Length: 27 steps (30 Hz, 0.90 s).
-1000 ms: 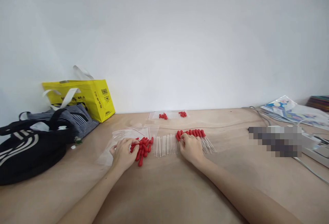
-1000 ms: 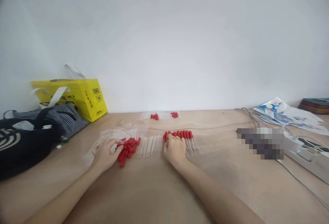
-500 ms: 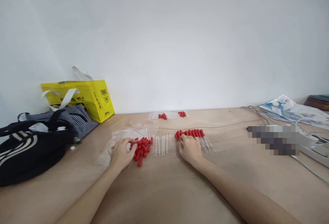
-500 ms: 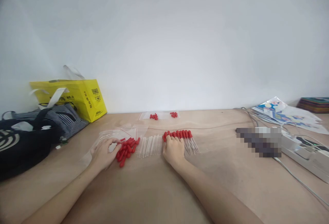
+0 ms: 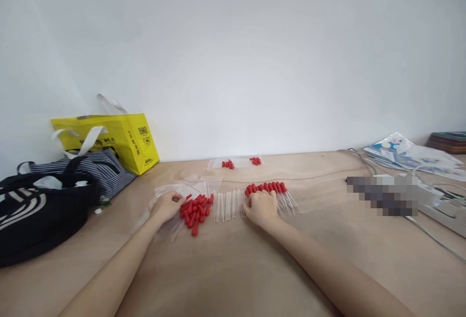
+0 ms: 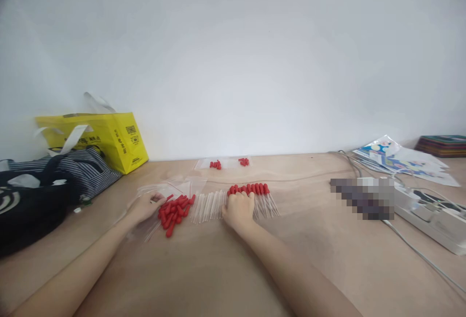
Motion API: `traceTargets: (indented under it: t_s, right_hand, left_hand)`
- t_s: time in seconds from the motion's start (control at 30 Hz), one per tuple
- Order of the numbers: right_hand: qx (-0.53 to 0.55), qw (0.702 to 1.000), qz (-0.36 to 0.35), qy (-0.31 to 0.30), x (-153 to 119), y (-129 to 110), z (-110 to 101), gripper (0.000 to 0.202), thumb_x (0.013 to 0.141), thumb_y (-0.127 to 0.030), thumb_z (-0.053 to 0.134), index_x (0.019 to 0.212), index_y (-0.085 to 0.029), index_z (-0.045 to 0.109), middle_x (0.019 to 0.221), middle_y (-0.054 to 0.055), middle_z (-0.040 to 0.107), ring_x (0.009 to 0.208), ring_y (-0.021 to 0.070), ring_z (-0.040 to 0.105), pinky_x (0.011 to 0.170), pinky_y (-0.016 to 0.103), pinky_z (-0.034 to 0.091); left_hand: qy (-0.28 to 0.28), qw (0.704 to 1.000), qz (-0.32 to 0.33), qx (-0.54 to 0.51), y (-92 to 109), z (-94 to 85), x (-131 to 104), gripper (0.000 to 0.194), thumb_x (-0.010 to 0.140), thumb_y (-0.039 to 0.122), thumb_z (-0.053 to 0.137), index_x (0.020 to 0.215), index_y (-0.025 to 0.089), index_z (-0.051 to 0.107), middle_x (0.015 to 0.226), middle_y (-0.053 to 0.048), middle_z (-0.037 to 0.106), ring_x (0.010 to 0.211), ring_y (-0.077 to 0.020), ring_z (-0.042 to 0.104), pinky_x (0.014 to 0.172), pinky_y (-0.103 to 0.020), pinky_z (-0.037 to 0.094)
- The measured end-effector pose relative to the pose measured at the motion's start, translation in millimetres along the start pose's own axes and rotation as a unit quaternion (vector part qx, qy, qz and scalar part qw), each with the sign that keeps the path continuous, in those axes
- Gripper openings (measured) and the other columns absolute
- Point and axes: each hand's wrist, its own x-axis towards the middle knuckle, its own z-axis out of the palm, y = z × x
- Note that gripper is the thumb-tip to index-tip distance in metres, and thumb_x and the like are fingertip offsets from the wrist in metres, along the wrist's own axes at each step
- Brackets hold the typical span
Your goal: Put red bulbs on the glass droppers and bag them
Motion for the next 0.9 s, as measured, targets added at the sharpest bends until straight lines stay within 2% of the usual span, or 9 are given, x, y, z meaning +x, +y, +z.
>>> traceTargets:
  t_s: [0.2, 0.33, 0.43, 0.47, 0.53, 0.63, 0.73, 0.8, 0.9]
  right_hand:
    - [-0.009, 1.000, 0.022, -0.011, 4.4, -9.2, -0.6, 0.026, 0.073, -0.031, 0.046, 0.074, -0.014, 0.065, 0.079, 0.013, 0.065, 0.077, 0.0229, 0.057, 0.074, 0.037, 0.024]
    - [-0.006, 0.999, 0.033, -0.007, 5.2, -9.1, 1.2, 0.025, 0.072, -0.029, 0.046, 0.072, -0.014, 0.065, 0.076, 0.013, 0.066, 0.074, 0.0229, 0.058, 0.073, 0.037, 0.025]
    - [0.000, 0.999, 0.039, -0.005, 6.2, -8.4, 3.1, 0.023, 0.070, -0.028, 0.048, 0.071, -0.013, 0.065, 0.073, 0.013, 0.066, 0.072, 0.0231, 0.059, 0.073, 0.036, 0.026]
    - [0.003, 0.999, 0.040, -0.004, 6.5, -8.2, 3.4, 0.022, 0.070, -0.028, 0.048, 0.070, -0.013, 0.065, 0.073, 0.013, 0.065, 0.072, 0.0232, 0.059, 0.073, 0.036, 0.026]
    - [0.011, 0.999, 0.038, 0.002, 6.6, -7.3, 2.7, 0.023, 0.071, -0.028, 0.047, 0.068, -0.013, 0.064, 0.072, 0.012, 0.065, 0.072, 0.0233, 0.059, 0.073, 0.037, 0.027]
    - [0.027, 0.999, 0.029, 0.014, 3.6, -2.8, -0.3, 0.027, 0.076, -0.028, 0.042, 0.066, -0.014, 0.063, 0.073, 0.012, 0.065, 0.075, 0.0228, 0.058, 0.072, 0.035, 0.029]
    - [0.083, 0.995, -0.029, 0.036, -5.3, 9.1, -2.6, 0.024, 0.079, -0.023, 0.041, 0.069, -0.015, 0.060, 0.076, 0.008, 0.063, 0.078, 0.0185, 0.056, 0.069, 0.028, 0.033]
    - [0.133, 0.986, -0.090, 0.047, -14.6, 21.9, -2.3, 0.019, 0.080, -0.019, 0.041, 0.071, -0.015, 0.057, 0.076, 0.005, 0.061, 0.074, 0.0141, 0.054, 0.066, 0.023, 0.034]
    - [0.205, 0.959, -0.184, 0.062, -31.1, 44.5, -0.4, 0.017, 0.082, -0.015, 0.038, 0.072, -0.015, 0.053, 0.073, 0.003, 0.057, 0.067, 0.0121, 0.051, 0.062, 0.022, 0.036]
  left_hand:
    - [0.018, 1.000, 0.006, 0.009, 4.8, -1.0, 0.7, 0.013, 0.066, 0.033, 0.057, 0.066, 0.020, 0.061, 0.067, 0.000, 0.065, 0.069, -0.0190, 0.060, 0.065, -0.028, 0.041]
    - [0.076, 0.997, 0.019, 0.016, 22.3, -10.4, -12.4, 0.022, 0.076, 0.030, 0.047, 0.090, 0.018, 0.058, 0.081, -0.005, 0.065, 0.085, -0.0233, 0.057, 0.074, -0.035, 0.037]
    - [0.102, 0.992, 0.070, 0.016, 45.9, -13.6, -36.4, 0.026, 0.079, 0.031, 0.044, 0.101, 0.022, 0.054, 0.095, -0.005, 0.062, 0.098, -0.0235, 0.050, 0.085, -0.039, 0.028]
    - [0.097, 0.989, 0.107, 0.013, 54.8, -12.4, -47.7, 0.021, 0.080, 0.031, 0.045, 0.096, 0.024, 0.056, 0.096, -0.003, 0.061, 0.098, -0.0218, 0.050, 0.087, -0.038, 0.026]
    - [0.065, 0.969, 0.236, 0.000, 71.5, -6.7, -72.9, 0.018, 0.081, 0.028, 0.043, 0.086, 0.025, 0.059, 0.089, -0.002, 0.062, 0.091, -0.0210, 0.051, 0.084, -0.039, 0.025]
    - [-0.004, 0.942, 0.335, -0.030, 88.9, 6.0, -106.9, 0.016, 0.080, 0.022, 0.043, 0.081, 0.023, 0.059, 0.084, -0.002, 0.060, 0.084, -0.0185, 0.051, 0.077, -0.035, 0.028]
    - [-0.049, 0.935, 0.348, -0.047, 94.6, 16.6, -123.2, 0.012, 0.078, 0.019, 0.045, 0.078, 0.020, 0.057, 0.081, -0.002, 0.059, 0.079, -0.0181, 0.051, 0.073, -0.033, 0.030]
    - [-0.055, 0.937, 0.340, -0.058, 94.4, 20.5, -124.4, 0.011, 0.078, 0.020, 0.047, 0.082, 0.021, 0.058, 0.082, -0.002, 0.060, 0.080, -0.0188, 0.051, 0.071, -0.033, 0.030]
    - [-0.058, 0.935, 0.344, -0.067, 94.6, 22.8, -121.1, 0.013, 0.080, 0.024, 0.048, 0.085, 0.024, 0.060, 0.085, -0.001, 0.060, 0.082, -0.0191, 0.052, 0.071, -0.033, 0.029]
